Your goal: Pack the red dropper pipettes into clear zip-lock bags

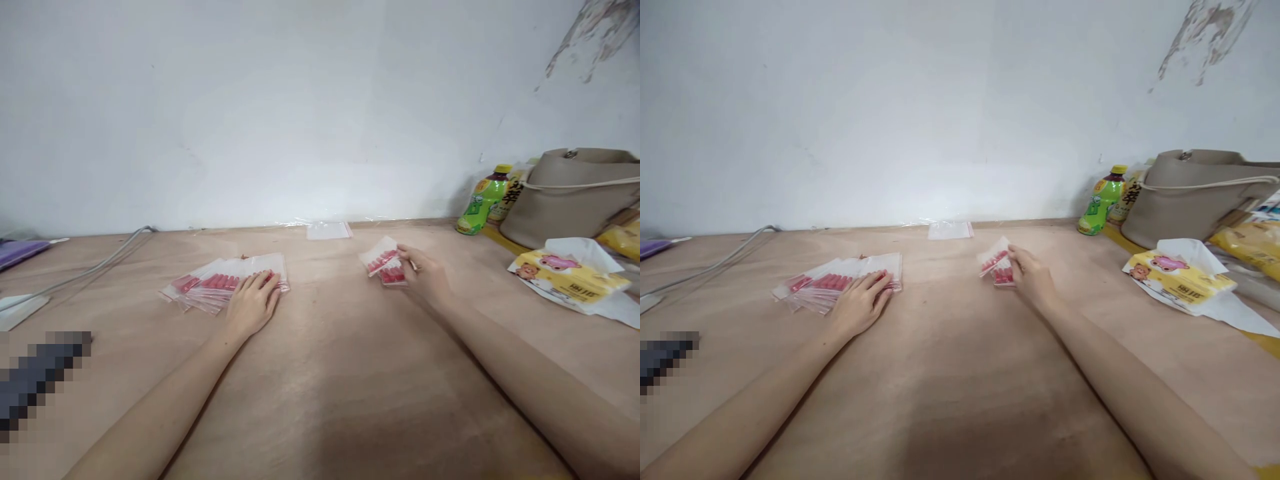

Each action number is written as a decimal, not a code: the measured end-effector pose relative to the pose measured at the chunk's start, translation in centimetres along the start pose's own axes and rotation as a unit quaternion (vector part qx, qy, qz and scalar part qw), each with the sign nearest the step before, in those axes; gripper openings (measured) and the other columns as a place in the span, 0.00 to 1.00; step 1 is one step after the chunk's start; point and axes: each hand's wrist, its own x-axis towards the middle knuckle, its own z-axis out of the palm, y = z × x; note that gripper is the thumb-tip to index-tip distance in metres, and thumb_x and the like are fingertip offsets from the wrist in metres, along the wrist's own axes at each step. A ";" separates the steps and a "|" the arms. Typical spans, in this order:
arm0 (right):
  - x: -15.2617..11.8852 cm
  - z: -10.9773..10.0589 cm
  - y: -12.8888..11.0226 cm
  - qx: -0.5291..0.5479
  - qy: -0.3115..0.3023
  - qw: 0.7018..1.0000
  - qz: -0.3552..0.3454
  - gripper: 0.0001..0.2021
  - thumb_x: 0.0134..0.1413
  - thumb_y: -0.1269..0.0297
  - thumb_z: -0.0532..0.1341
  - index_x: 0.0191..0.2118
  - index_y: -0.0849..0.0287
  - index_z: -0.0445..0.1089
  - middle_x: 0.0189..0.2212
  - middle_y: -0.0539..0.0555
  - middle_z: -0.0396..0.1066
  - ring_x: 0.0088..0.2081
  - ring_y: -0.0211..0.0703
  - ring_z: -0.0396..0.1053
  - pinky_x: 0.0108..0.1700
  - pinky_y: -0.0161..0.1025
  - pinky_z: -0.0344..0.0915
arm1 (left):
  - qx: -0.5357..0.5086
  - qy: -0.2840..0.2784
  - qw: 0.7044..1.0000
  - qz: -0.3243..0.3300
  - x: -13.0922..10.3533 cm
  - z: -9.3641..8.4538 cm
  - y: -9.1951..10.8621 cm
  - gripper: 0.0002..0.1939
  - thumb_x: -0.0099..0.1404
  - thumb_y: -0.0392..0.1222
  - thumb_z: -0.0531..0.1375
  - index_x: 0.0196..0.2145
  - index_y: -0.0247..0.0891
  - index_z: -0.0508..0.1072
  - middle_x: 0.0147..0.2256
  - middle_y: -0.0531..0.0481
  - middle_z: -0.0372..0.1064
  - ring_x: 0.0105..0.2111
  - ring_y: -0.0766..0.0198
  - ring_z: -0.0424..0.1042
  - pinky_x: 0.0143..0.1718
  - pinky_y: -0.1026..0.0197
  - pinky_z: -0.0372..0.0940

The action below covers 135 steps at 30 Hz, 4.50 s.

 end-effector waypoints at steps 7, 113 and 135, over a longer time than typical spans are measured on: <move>-3.7 -2.3 4.7 -0.026 -0.101 0.991 0.084 0.07 0.51 0.65 0.53 0.29 0.56 0.68 0.36 0.54 0.73 0.32 0.44 0.71 0.32 0.40 0.67 | -0.035 -0.004 0.999 0.035 0.3 0.5 -1.1 0.18 0.60 0.35 0.49 0.47 0.34 0.67 0.48 0.40 0.64 0.46 0.51 0.64 0.46 0.49 0.61; 0.5 2.8 -4.7 -0.249 -0.244 0.927 -0.136 0.13 0.50 0.79 0.49 0.39 0.62 0.65 0.45 0.61 0.66 0.46 0.52 0.60 0.48 0.53 0.47 | -0.085 0.003 0.996 -0.015 0.4 1.1 1.4 0.19 0.64 0.49 0.50 0.48 0.36 0.65 0.51 0.39 0.59 0.51 0.49 0.58 0.47 0.46 0.58; 0.5 0.5 -7.7 -0.101 -0.230 0.939 -0.233 0.12 0.48 0.57 0.57 0.36 0.59 0.67 0.31 0.54 0.70 0.37 0.43 0.63 0.47 0.46 0.46 | -0.220 -0.002 0.975 0.024 3.1 1.9 8.0 0.28 0.57 0.53 0.57 0.50 0.34 0.62 0.51 0.36 0.57 0.52 0.47 0.57 0.50 0.46 0.57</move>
